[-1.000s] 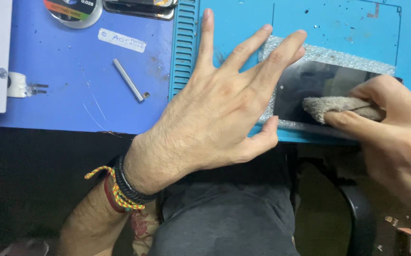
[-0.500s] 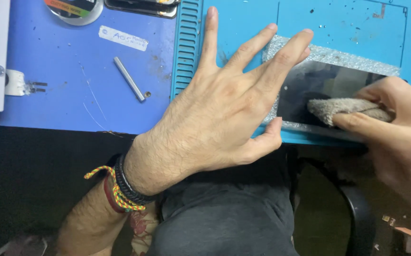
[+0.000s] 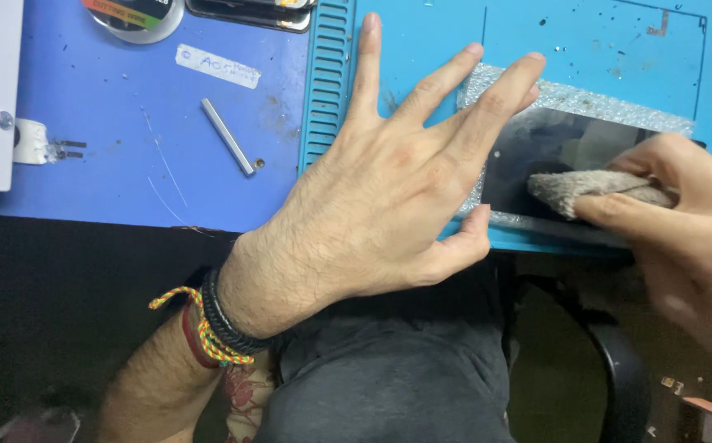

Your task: Cleaning a smartphone screen with a cloth and liquid to remove residue

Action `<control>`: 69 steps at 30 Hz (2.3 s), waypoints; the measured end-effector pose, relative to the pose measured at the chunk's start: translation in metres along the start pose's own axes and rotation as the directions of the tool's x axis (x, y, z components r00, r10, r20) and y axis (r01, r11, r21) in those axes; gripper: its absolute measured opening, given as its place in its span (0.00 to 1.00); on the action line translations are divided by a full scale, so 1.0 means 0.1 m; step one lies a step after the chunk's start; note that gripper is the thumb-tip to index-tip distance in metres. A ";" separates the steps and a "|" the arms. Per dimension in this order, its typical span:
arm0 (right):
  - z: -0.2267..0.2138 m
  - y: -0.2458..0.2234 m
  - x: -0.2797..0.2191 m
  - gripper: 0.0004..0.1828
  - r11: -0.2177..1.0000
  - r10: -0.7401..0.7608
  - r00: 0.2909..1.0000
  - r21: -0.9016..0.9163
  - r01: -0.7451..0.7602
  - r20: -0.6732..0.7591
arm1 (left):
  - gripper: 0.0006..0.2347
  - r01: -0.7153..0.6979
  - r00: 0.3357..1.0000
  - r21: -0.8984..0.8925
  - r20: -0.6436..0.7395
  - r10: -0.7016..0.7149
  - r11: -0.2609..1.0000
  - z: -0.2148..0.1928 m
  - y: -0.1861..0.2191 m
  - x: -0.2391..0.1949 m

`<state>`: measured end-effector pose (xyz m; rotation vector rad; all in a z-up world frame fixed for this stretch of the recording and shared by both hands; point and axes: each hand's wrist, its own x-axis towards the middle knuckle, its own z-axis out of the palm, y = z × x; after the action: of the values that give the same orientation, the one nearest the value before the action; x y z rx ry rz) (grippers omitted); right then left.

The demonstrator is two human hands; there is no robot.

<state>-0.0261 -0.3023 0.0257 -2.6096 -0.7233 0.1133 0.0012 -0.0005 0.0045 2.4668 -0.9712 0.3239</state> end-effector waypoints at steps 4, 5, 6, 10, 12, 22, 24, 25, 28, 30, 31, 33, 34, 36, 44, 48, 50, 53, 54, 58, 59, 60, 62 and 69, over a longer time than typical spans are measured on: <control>-0.12 0.00 0.04 0.19 0.991 -0.130 0.988 -0.031 0.133 0.079 | 0.37 0.006 1.000 0.016 -0.011 -0.006 1.000 0.03 0.00 -0.03; -0.11 0.00 0.03 0.15 0.993 -0.094 0.994 -0.067 0.097 0.051 | 0.36 0.006 1.000 -0.001 -0.019 -0.006 1.000 0.03 0.00 -0.02; -0.10 0.01 0.00 0.11 0.994 -0.055 0.998 -0.098 0.056 0.020 | 0.35 0.004 1.000 -0.020 -0.022 -0.005 1.000 0.03 0.00 -0.02; 0.02 -0.27 0.20 0.06 0.917 0.386 0.922 0.092 -0.388 0.034 | 0.36 0.002 1.000 0.000 -0.009 -0.002 1.000 0.02 0.00 -0.03; 0.06 -0.10 0.14 0.19 0.700 0.660 0.751 0.369 -0.611 -0.010 | 0.35 0.003 1.000 0.001 -0.023 -0.003 1.000 0.01 0.00 -0.02; -0.02 -0.23 0.19 0.14 0.814 0.545 0.837 0.267 -0.516 -0.041 | 0.36 -0.004 1.000 -0.007 -0.028 0.004 1.000 0.01 0.00 -0.01; -0.17 -0.40 0.29 0.19 0.955 -0.015 0.986 -0.290 0.064 0.167 | 0.35 -0.001 1.000 0.017 0.008 0.000 1.000 -0.02 0.01 0.01; -0.08 -0.30 0.24 0.19 0.956 -0.013 0.986 -0.288 0.061 0.165 | 0.35 -0.003 1.000 0.018 0.011 0.003 1.000 -0.01 0.00 0.01; 0.09 -0.17 0.17 0.17 0.822 0.551 0.832 0.210 -0.529 -0.064 | 0.37 -0.001 1.000 0.014 -0.015 0.001 1.000 0.02 -0.01 -0.02; 0.06 -0.28 0.20 0.14 0.834 0.548 0.836 0.106 -0.542 -0.034 | 0.36 -0.003 1.000 0.018 0.004 0.003 1.000 0.00 0.01 0.00; -0.03 -0.32 0.22 0.14 0.831 0.552 0.833 0.106 -0.546 -0.037 | 0.36 -0.008 1.000 0.016 0.005 0.008 1.000 0.00 0.02 0.01; -0.18 -0.42 0.27 0.15 0.978 0.172 0.975 -0.147 -0.151 0.140 | 0.36 0.007 0.999 0.026 0.038 -0.008 1.000 -0.03 0.02 0.02; -0.14 -0.31 0.16 0.15 0.978 0.170 0.975 -0.149 -0.149 0.141 | 0.36 0.009 0.999 0.025 0.035 -0.010 1.000 -0.01 0.02 0.01; -0.05 -0.10 -0.04 0.07 0.993 0.115 0.993 0.004 -0.115 -0.016 | 0.36 0.000 1.000 0.018 0.007 0.000 1.000 -0.01 0.02 0.00; 0.04 -0.26 0.24 0.12 0.820 0.555 0.832 0.184 -0.543 -0.019 | 0.36 0.003 1.000 0.015 0.015 -0.004 1.000 -0.01 0.00 0.00; -0.18 -0.33 0.27 0.17 0.979 0.011 0.991 -0.205 0.018 0.137 | 0.35 0.007 0.999 0.022 0.032 -0.007 1.000 -0.04 0.03 0.02; -0.07 -0.21 0.15 0.07 0.983 0.180 0.981 -0.042 -0.177 0.067 | 0.35 0.005 1.000 0.019 0.023 -0.005 1.000 -0.02 0.02 0.01; -0.13 -0.33 0.23 0.07 0.982 0.184 0.981 -0.054 -0.181 0.059 | 0.35 0.001 1.000 0.017 0.013 -0.002 1.000 -0.03 0.01 0.00; -0.19 -0.42 0.29 0.15 0.974 0.026 0.992 -0.228 0.004 0.126 | 0.34 0.000 1.000 0.012 0.018 0.000 1.000 -0.04 0.01 0.01; -0.14 -0.16 0.14 0.15 0.997 -0.057 0.996 -0.056 0.060 0.064 | 0.35 0.003 1.000 0.028 0.023 -0.004 1.000 -0.04 0.01 0.02; -0.15 -0.20 0.18 0.15 0.993 0.012 0.996 -0.119 -0.002 0.083 | 0.36 0.005 1.000 0.030 0.025 -0.006 1.000 -0.04 0.00 0.02; -0.15 -0.25 0.18 0.15 0.981 0.092 0.991 -0.178 -0.073 0.101 | 0.36 0.006 0.999 0.023 0.035 -0.007 1.000 -0.03 0.02 0.02; -0.20 -0.35 0.26 0.18 0.966 0.032 0.991 -0.260 0.003 0.129 | 0.35 0.001 0.999 0.022 0.032 -0.001 1.000 -0.03 0.02 0.01; -0.21 -0.45 0.28 0.22 0.907 -0.032 0.990 -0.413 0.086 0.135 | 0.35 0.000 1.000 0.005 0.025 0.000 1.000 -0.04 0.02 0.01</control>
<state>-0.0194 -0.2608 0.0644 -3.0049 -0.9618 0.1158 0.0009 -0.0005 0.0086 2.4806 -0.9811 0.2963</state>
